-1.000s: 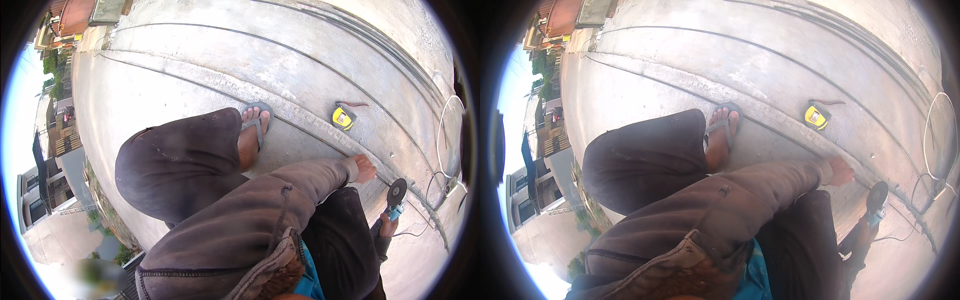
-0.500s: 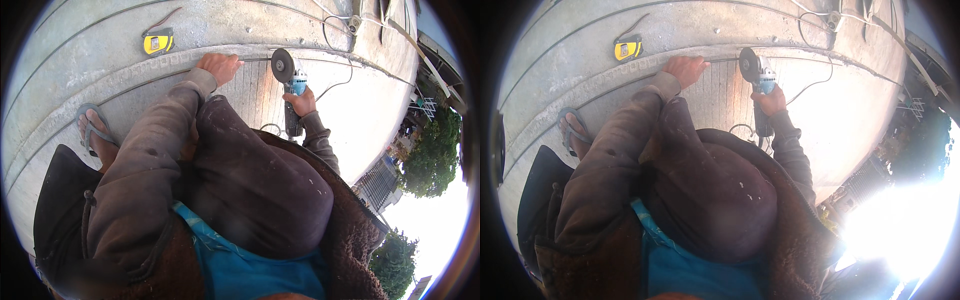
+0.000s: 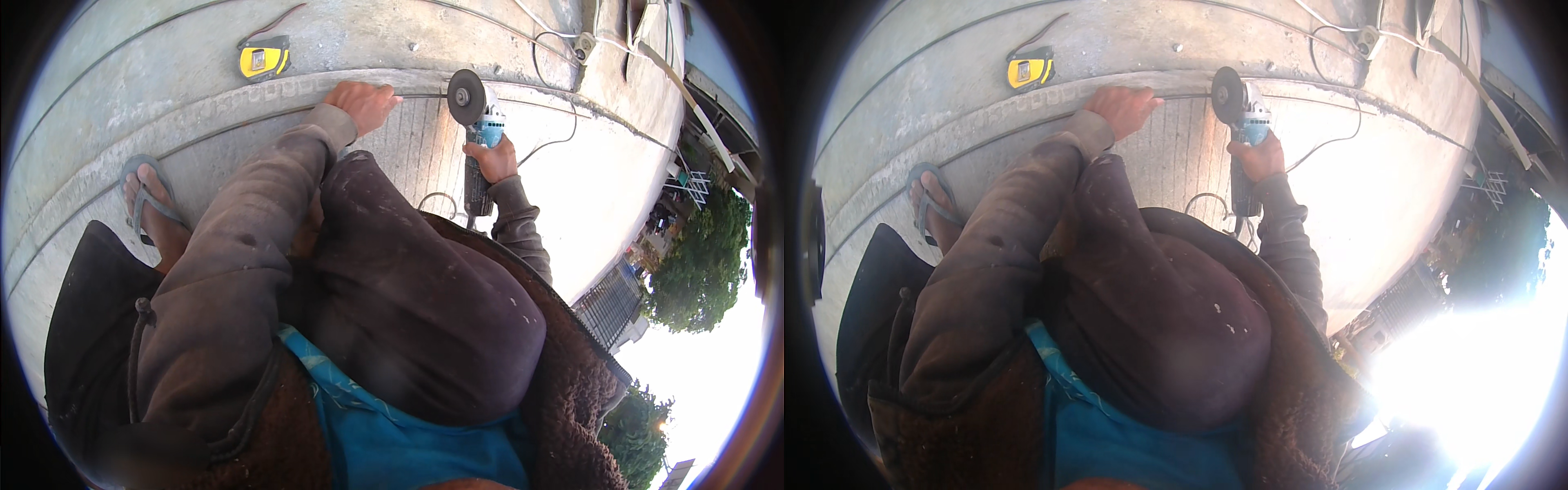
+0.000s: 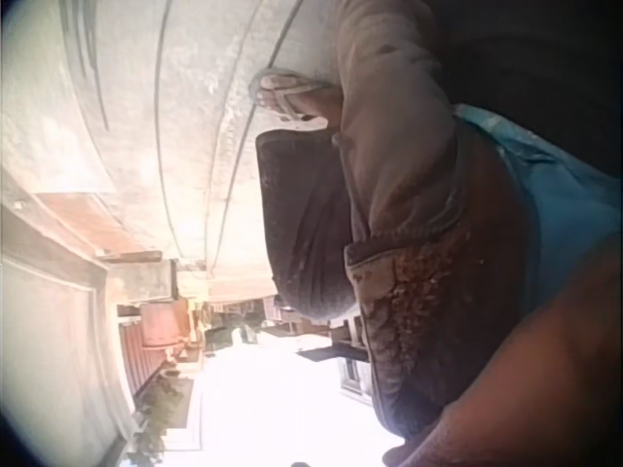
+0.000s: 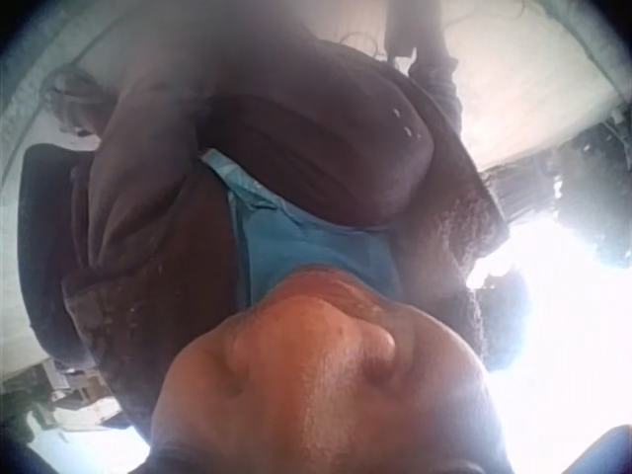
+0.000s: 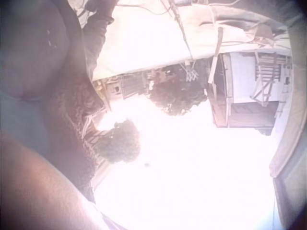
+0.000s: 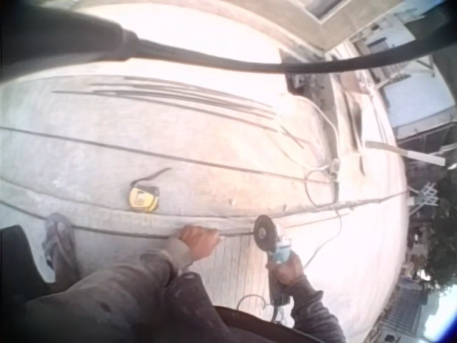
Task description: The person uses an angle grinder to cut several metal rods on a concrete floor. They repeatedly position each rod, cut it, and set the cut pieces aside. A tape measure is visible nearby but not actively used in the clip.
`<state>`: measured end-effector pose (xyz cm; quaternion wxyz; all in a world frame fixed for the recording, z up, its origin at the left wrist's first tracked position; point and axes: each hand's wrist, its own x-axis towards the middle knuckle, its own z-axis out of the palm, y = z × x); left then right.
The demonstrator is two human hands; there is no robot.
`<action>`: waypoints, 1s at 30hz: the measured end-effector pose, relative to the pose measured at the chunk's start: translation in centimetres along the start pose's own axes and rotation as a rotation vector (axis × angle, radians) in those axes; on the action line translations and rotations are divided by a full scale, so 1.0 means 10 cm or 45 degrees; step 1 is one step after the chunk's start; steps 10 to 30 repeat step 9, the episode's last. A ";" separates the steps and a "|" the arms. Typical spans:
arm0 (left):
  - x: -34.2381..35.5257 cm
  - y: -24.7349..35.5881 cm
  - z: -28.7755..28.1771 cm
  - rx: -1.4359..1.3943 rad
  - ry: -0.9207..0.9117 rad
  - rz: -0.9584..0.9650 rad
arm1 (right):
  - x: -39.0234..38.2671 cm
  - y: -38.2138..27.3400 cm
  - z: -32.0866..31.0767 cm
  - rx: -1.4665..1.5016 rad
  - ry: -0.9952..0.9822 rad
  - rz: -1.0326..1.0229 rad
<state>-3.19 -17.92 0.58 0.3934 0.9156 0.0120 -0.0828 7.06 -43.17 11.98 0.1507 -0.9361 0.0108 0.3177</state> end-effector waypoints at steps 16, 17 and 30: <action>0.00 -0.01 0.02 -0.012 -0.043 -0.049 | -0.04 0.01 -0.01 -0.022 -0.031 0.013; 0.00 -0.01 0.02 -0.012 -0.043 -0.049 | -0.04 0.01 -0.01 -0.022 -0.031 0.013; 0.00 -0.01 0.02 -0.012 -0.043 -0.049 | -0.04 0.01 -0.01 -0.022 -0.031 0.013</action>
